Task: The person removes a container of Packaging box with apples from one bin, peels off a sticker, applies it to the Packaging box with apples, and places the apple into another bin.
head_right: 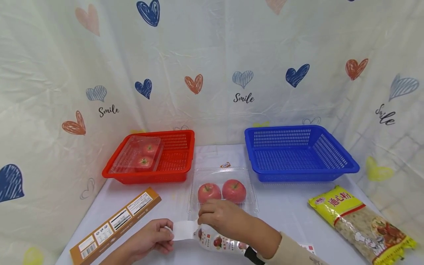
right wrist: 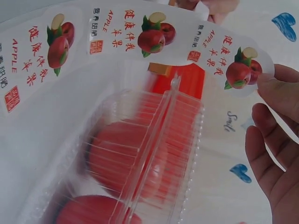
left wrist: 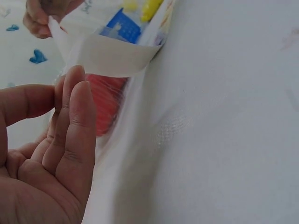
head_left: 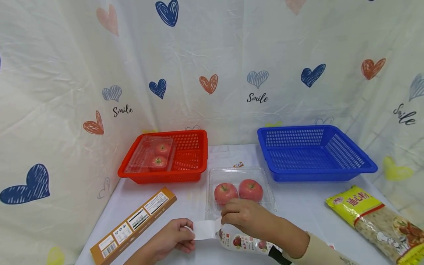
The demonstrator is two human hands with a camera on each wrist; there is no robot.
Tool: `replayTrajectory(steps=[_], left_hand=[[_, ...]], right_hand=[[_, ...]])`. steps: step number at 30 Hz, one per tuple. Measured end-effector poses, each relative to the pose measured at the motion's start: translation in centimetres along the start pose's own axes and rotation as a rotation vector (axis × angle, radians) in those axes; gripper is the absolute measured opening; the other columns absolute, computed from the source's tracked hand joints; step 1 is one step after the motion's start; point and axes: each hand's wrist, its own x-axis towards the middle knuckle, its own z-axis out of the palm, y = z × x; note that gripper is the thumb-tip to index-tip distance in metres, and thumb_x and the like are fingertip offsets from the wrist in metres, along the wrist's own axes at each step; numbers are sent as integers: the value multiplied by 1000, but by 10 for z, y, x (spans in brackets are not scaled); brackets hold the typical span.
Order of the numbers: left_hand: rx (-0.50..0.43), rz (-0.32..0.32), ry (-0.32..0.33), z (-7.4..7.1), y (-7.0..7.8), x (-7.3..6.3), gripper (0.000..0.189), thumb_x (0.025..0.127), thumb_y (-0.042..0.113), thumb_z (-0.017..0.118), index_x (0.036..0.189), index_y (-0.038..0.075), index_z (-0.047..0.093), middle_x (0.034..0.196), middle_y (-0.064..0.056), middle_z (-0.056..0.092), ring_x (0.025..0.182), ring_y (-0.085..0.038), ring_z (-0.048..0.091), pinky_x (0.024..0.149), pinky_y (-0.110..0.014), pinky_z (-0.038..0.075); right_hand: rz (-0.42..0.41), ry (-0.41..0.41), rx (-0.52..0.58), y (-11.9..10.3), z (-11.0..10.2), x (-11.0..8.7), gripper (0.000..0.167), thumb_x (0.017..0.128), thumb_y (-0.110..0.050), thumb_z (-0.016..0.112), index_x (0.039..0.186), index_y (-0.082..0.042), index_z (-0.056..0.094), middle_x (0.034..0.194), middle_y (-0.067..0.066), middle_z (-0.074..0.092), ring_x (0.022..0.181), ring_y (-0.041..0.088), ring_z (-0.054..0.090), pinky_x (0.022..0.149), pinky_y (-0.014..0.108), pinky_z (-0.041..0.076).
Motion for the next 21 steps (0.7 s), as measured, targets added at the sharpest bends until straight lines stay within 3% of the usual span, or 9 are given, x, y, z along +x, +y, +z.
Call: replayTrajectory(steps=[9,14,18,21], left_hand=[[56,-6,-22,-14,-13,1,23,85,3,67,104,-1,55,77,-12,68,66,-20,68,61,-34,58],[141,-19,-39,-23,-14,0,25,85,3,65,108,-3,55,75,-16,68,62,-20,66,59,-33,58],[250,-63,-22,-29,-9,-1,22,86,5,64,106,0,57,74,-16,68,59,-21,65,57,-35,58],[424,-63,17,-35,0,-1,13,88,9,64,99,3,60,72,-12,67,59,-21,64,56,-35,57]], right_hand=[[12,17,-18,4,-5,-9,21,78,0,76,90,-15,70,93,-6,64,89,7,59,86,14,47],[62,23,-21,7,-10,-16,22,79,1,77,92,-15,69,94,-6,63,88,6,59,84,13,47],[113,14,-21,8,-16,-23,18,83,-2,75,94,-14,69,97,-6,63,89,6,62,82,12,48],[156,-6,-3,9,-21,-29,21,81,-1,75,96,-15,69,99,-7,63,89,5,62,81,11,48]])
